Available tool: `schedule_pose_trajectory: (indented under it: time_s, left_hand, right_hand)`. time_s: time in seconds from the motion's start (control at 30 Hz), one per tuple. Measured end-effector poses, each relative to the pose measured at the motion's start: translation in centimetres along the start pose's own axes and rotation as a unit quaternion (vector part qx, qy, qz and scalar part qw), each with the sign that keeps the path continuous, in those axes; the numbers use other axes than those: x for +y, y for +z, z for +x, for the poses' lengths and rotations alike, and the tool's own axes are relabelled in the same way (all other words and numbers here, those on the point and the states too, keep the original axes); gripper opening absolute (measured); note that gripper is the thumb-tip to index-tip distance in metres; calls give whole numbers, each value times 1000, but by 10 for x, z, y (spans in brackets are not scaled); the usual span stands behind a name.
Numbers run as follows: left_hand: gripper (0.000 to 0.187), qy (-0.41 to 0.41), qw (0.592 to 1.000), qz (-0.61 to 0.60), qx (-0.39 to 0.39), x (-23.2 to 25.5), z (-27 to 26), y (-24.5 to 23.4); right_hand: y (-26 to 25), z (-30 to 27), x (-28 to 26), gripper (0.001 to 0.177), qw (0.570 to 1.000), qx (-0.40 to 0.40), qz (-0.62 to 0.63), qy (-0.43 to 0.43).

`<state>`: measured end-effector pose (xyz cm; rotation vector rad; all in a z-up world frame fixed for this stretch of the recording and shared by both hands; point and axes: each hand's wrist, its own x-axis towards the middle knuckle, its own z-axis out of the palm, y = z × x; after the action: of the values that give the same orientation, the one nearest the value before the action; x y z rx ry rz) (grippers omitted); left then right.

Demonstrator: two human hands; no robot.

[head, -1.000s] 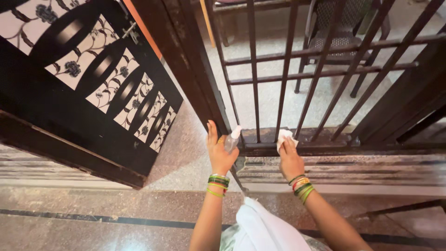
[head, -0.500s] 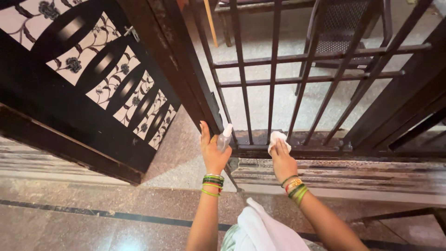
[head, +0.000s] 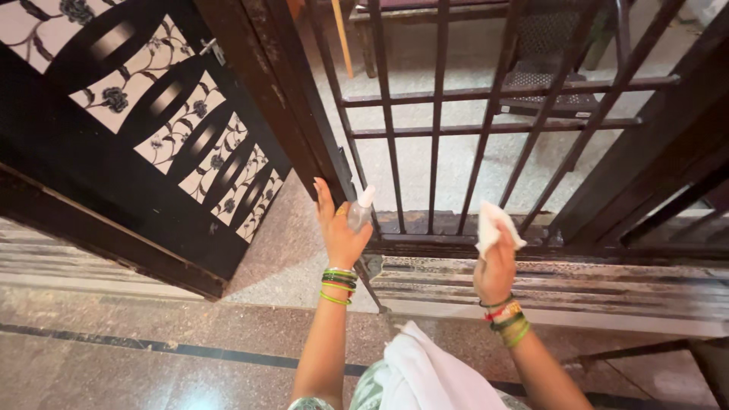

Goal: The person sprays a cleaning solution onto a metal railing and wipes it with a white cloth. The person repeatedly sprays and wipes the same section of the railing throughout the clip.

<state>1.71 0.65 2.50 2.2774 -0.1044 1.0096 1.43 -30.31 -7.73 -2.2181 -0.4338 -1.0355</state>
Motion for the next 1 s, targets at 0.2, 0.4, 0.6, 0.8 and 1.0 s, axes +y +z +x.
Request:
schedule_pose_trajectory:
  time_s: [0.2,0.4,0.6,0.8,1.0]
  left_hand:
    - [35,-7,1000,17,-15,-6,3,-3]
    - [32,-2,1000,26,-13,-6,0,-1]
    - [34,3,999,41,-1,-4,4,-5]
    - [32,-12,998,65,2,-1,2,-3]
    - [28,-6,997,71,2,-1,2,-4]
  right_hand:
    - [61,-18,41,32,958,-240,-141,75]
    - [83,-14,59,28,953,-250,-161,59]
    - [62,-32,44,39,956,-249,-140,66]
    - [73,-16,60,35,963,-234,-122,51]
    - [18,-21,31,32,894,-283,13,347]
